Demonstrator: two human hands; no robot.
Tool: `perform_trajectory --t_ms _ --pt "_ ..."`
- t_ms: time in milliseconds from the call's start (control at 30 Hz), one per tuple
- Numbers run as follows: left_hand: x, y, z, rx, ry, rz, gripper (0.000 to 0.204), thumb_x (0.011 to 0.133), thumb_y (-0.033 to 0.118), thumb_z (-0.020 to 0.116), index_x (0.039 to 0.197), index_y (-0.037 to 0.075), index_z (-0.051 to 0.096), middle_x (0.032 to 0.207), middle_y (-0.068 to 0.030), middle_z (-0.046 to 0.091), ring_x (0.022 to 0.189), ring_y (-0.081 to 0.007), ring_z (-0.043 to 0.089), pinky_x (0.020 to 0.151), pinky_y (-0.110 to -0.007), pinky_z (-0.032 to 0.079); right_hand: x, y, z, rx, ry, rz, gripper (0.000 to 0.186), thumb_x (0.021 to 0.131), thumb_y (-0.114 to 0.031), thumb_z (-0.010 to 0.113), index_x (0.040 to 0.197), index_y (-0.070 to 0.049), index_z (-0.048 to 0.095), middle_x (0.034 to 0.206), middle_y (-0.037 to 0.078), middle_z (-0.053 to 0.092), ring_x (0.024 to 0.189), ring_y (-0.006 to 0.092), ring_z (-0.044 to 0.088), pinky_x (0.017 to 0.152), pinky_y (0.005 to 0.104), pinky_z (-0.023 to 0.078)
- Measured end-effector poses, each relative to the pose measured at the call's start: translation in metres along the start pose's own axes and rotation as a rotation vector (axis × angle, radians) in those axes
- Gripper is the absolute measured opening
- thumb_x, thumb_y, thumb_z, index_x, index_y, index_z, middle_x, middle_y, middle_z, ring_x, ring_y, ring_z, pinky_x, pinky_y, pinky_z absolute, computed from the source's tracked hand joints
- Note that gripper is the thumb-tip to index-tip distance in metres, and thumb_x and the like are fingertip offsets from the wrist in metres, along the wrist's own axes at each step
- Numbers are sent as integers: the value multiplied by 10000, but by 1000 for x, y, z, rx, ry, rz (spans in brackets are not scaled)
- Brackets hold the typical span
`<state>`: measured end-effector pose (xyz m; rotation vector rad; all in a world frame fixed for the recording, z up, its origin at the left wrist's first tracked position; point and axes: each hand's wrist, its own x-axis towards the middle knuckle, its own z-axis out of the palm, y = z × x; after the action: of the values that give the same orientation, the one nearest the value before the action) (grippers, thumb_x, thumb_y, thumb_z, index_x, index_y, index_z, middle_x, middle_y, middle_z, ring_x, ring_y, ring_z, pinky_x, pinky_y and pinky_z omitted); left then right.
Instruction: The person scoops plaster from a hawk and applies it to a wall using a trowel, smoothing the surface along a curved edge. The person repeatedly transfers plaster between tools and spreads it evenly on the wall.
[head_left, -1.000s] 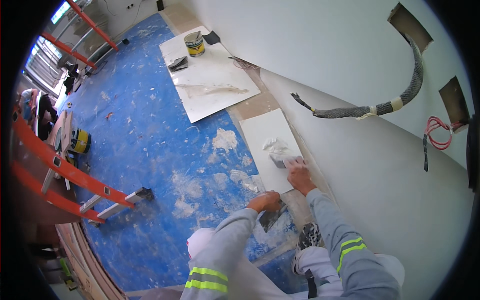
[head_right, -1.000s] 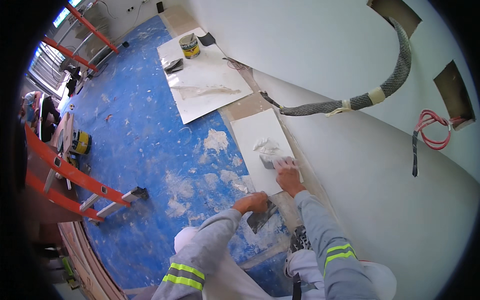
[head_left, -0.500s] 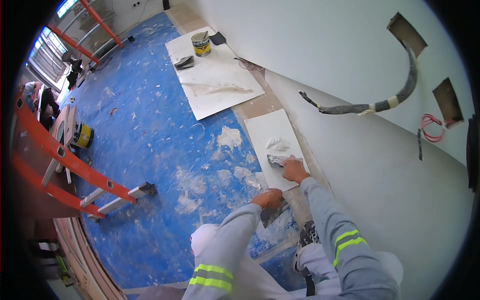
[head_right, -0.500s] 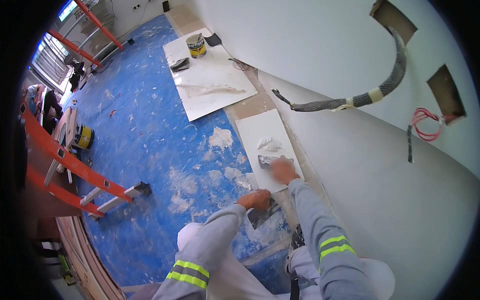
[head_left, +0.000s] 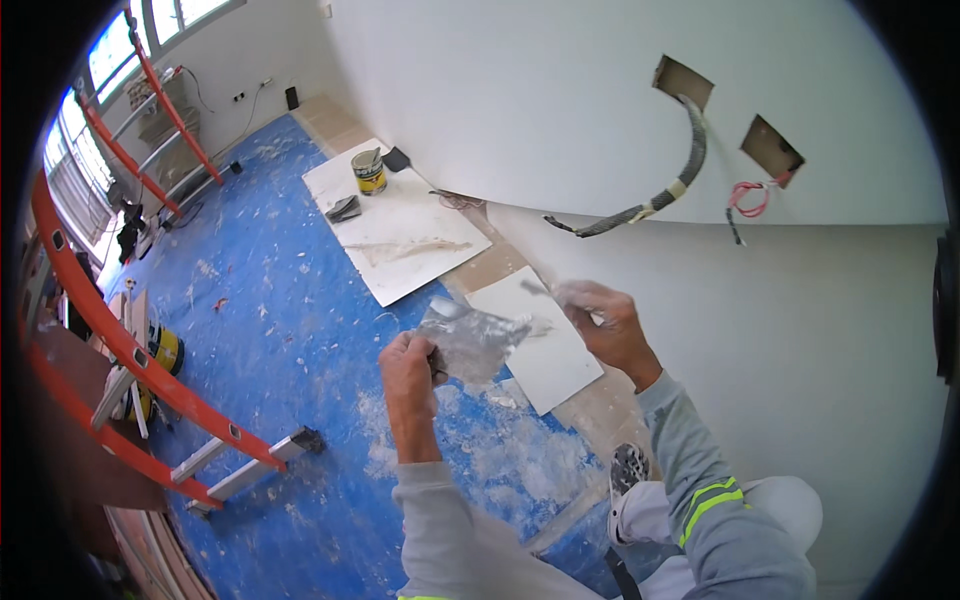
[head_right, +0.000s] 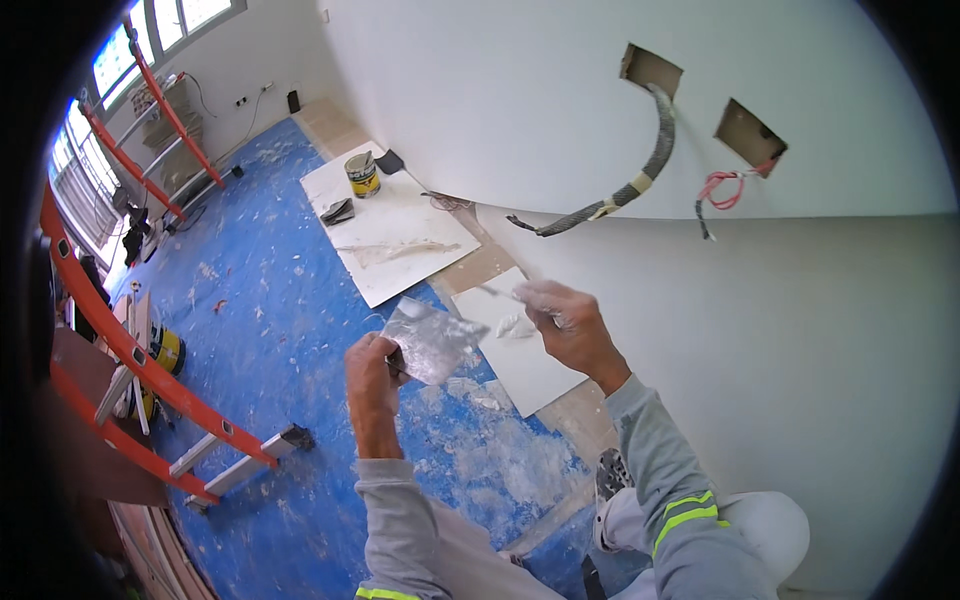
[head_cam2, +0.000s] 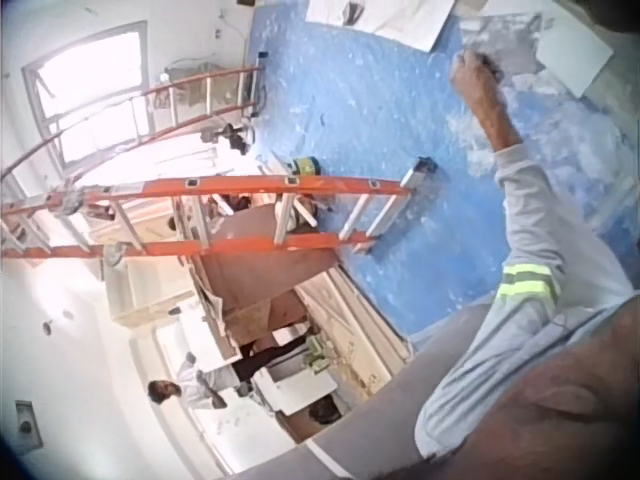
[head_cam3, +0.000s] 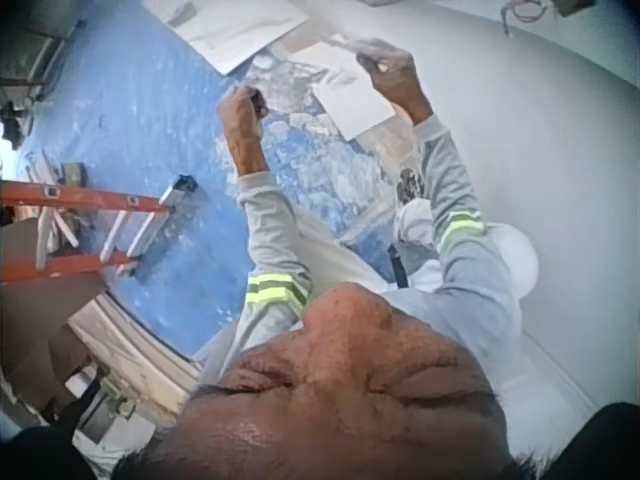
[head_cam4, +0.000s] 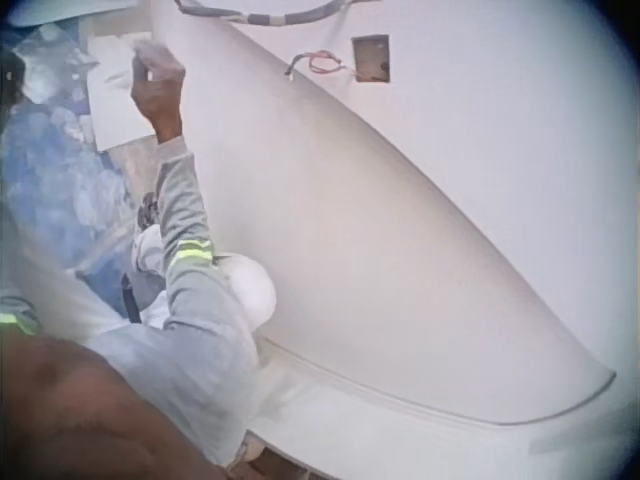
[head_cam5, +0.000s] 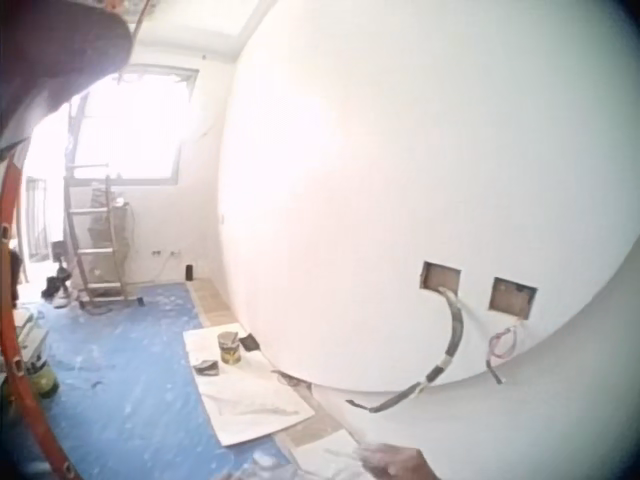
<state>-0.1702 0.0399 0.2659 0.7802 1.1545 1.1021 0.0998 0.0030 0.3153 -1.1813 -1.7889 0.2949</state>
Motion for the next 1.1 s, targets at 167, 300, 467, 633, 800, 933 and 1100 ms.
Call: perform_trajectory --t_ms 167,300,467,633,800,933,1100 --pt "-14 -18 34 -634 -294 -84 308 842 23 486 1122 -51 590 1028 -131 646 854 -195 638 736 -330 556 3 -81 -18 123 -28 19 467 830 153 602 1261 -22 646 1120 141 659 943 239 676 835 309 540" --pt "-42 10 54 -672 -421 92 385 857 -15 483 1228 -97 544 1084 -143 655 940 -196 652 843 -302 537 -2 -99 -33 -174 -239 -276 720 739 182 605 1401 -94 548 1095 158 581 992 332 609 837 376 536" --pt "-75 16 67 -531 -521 224 400 845 -4 519 1232 -103 543 1096 -134 652 988 -170 640 894 -283 507 -25 -102 -61 -521 -313 -207 873 691 176 611 1479 -169 460 1130 173 524 1019 385 573 847 430 550" --pt "-104 25 85 -499 -690 290 437 915 126 608 1297 -70 525 1163 -109 631 1049 -160 615 927 -299 499 -108 -45 -121 -602 -643 -78 681 771 60 576 1418 -141 504 1140 228 567 1065 412 573 867 476 537" --pt "-103 8 100 -440 -507 161 566 912 213 696 1384 10 458 1165 -99 638 1003 -188 644 853 -368 553 -204 7 -149 439 -363 905 392 881 -195 583 1206 25 597 951 129 673 915 242 679 830 371 568" --pt "-124 12 121 -297 -406 265 526 898 258 701 1339 36 517 1190 -113 646 1034 -242 664 859 -442 572 -207 -17 -183 970 338 739 342 832 -126 614 1135 32 601 1000 118 671 910 251 680 854 392 576" --pt "-154 -1 173 -184 -419 373 365 996 128 564 1321 -29 510 1179 -135 669 989 -266 709 829 -420 607 -190 -59 -218 1289 426 693 386 829 -49 657 1199 31 586 1087 139 669 969 273 690 876 412 586"
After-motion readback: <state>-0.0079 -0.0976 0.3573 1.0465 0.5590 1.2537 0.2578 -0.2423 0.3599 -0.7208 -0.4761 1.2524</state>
